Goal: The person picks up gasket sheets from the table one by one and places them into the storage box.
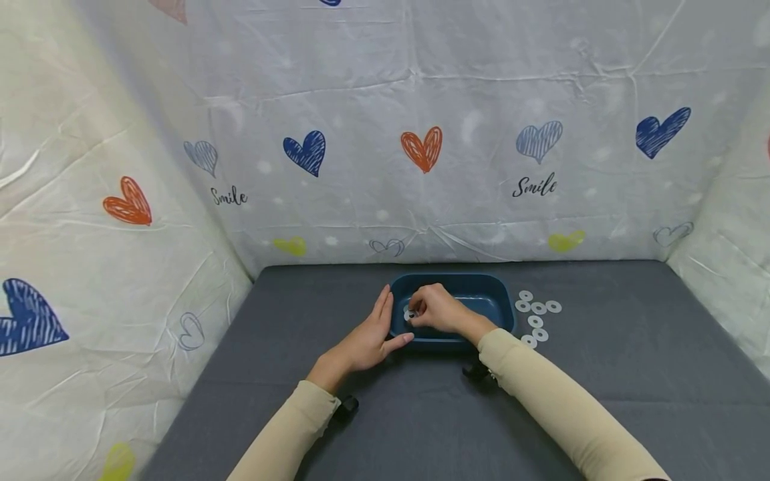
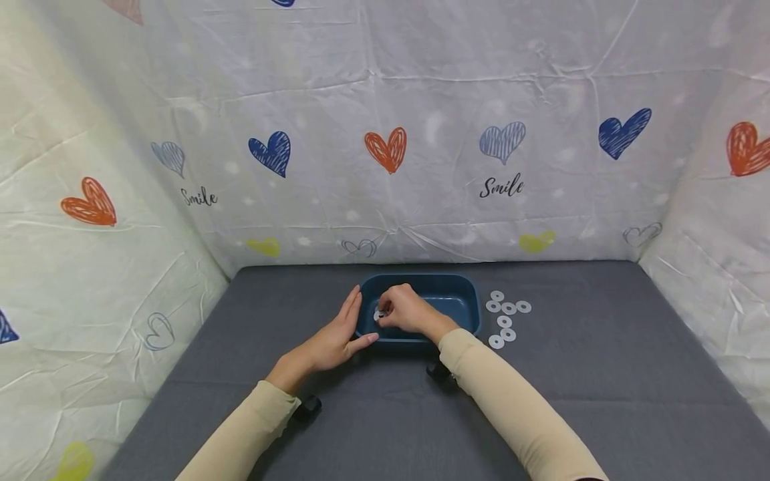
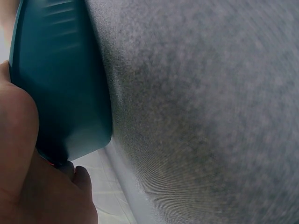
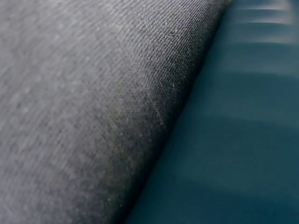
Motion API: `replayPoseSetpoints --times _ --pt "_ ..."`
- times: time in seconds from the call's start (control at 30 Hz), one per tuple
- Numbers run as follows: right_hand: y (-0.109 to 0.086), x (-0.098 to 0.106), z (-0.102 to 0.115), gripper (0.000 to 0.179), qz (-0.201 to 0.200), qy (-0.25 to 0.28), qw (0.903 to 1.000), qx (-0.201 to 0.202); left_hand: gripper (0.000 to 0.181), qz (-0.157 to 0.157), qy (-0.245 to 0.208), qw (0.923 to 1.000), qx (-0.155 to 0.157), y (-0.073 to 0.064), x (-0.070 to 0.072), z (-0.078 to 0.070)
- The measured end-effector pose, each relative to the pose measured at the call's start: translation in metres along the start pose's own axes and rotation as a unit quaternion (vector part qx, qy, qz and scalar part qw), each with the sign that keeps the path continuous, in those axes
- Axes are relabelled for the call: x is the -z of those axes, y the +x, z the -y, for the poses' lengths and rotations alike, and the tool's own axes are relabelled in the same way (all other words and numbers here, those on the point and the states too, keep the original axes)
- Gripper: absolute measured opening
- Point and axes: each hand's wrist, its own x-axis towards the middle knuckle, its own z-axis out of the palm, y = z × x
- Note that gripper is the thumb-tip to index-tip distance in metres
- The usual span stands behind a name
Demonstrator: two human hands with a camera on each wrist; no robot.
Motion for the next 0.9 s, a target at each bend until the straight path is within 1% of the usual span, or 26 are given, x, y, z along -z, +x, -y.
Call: replayPoseSetpoints --times 0.33,0.57,0.73,0.9 --pt "0.0035 -0.0063 0.002 0.02 0.037 0.002 0.9993 -0.002 0.097 0.0 -0.001 1.0 -0.001 -0.0012 -0.0029 -0.0011" --pt "0.0075 -0.0079 -0.0007 0.02 0.016 -0.025 0.9995 0.004 0.097 -0.003 -0.006 1.0 -0.001 -0.0016 -0.0013 -0.0017" --pt "0.0087 -0.0087 -0.0019 0.021 0.019 -0.03 0.9994 0.0 0.097 0.0 0.0 1.0 -0.001 -0.0012 0.0002 -0.0014" --pt "0.0092 -0.0083 -0.0011 0.021 0.02 -0.024 0.9995 -0.008 0.098 0.003 -0.004 1.0 0.002 -0.0006 0.0012 -0.0012"
